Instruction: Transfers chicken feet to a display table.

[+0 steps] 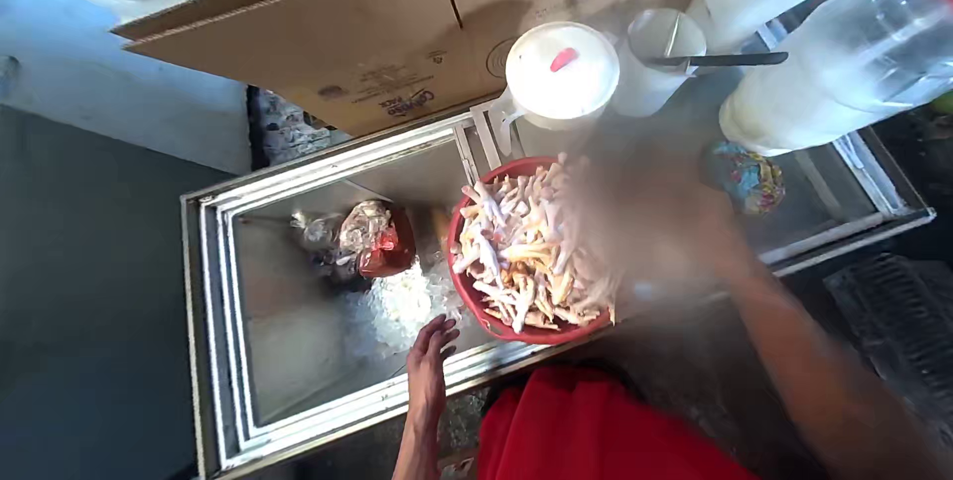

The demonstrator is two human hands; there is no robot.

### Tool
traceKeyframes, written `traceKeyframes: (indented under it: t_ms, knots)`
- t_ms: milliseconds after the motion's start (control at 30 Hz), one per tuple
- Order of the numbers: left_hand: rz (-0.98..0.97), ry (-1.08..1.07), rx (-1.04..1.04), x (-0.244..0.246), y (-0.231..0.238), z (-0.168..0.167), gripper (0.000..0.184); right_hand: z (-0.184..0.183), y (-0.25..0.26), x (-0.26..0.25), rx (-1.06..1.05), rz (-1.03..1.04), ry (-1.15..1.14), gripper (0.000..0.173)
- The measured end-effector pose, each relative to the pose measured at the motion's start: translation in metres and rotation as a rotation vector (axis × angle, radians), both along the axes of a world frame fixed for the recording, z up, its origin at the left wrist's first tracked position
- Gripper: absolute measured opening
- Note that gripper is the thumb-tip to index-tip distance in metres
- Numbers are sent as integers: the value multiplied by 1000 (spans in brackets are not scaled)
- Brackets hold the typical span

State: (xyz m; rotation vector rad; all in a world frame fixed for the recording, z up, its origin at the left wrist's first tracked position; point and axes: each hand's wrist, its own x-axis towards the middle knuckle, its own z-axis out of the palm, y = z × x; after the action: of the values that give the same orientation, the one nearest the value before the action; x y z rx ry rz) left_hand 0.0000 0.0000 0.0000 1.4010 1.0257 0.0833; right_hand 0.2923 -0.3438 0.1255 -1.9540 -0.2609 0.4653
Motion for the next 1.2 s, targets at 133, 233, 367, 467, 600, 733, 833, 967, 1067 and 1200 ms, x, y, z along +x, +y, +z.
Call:
traceKeyframes:
  t_ms: [133, 233, 367, 467, 600, 733, 833, 967, 1067, 1200]
  knots:
    - [-192, -109, 31, 37, 27, 4, 38, -5, 52, -90, -21, 280, -192, 33]
    - [-234, -181, 29, 69, 44, 6, 37, -13, 69, -123, -208, 183, -415, 37]
    - [-293, -243, 1, 122, 66, 12, 34, -8, 41, -138, -191, -267, -348, 31]
    - [-367, -204, -23, 177, 72, 18, 27, -36, 15, -115, -238, -493, 56, 40]
    - [-498, -172, 23, 231, 59, 20, 31, -65, 23, -100, -77, -662, 448, 47]
    - [-515, -160, 71, 226, 52, 16, 33, -83, 27, -117, 50, -784, 459, 49]
    - [-515, -162, 164, 222, 46, 17, 35, -111, 29, -124, 193, -763, 461, 49]
    - [-487, -184, 252, 192, 24, 32, 35, -118, 33, -130, 261, -808, 344, 43]
    - [-429, -182, 255, 167, 12, 33, 33, -108, 31, -144, 213, -840, 290, 41]
    - [-387, -189, 251, 132, -6, 41, 32, -96, 16, -169, 207, -853, 230, 40]
